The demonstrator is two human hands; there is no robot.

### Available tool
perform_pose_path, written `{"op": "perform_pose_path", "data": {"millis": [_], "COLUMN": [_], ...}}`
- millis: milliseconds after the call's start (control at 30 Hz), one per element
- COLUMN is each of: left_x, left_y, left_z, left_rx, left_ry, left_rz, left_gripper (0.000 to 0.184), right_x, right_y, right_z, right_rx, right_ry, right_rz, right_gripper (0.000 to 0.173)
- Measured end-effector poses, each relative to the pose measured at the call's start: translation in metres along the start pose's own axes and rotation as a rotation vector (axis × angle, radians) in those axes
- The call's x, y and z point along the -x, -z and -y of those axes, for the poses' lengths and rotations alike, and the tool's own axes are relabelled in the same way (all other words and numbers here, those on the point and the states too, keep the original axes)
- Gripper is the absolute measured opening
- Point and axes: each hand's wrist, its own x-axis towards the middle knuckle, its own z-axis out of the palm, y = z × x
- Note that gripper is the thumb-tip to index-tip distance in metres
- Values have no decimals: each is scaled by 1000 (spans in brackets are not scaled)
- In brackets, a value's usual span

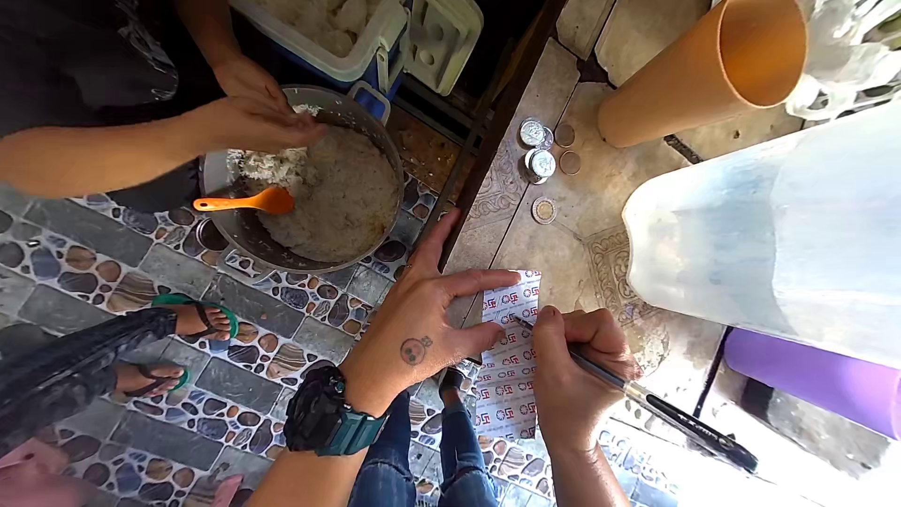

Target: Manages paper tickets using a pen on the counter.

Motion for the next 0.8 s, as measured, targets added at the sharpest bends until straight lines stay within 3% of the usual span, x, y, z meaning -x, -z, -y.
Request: {"op": "perform_pose_path", "data": {"millis": [600, 733, 800], "left_x": [-2, 4, 10], "left_y": [-1, -8, -15], "left_z": [4, 3, 5], "left_rx": [-10, -29, -19], "left_ry": [-17, -38, -53], "left_rz": [16, -86, -194], "left_gripper": [55, 65, 66], "right_x": [3, 6, 6], "right_y": [7, 13, 18], "right_z": [27, 24, 19], "right_rx": [-253, -328, -314], "right_ry": [-96, -88, -66], "right_rz": [-72, -51, -62], "right_gripper": [22, 10, 11]}}
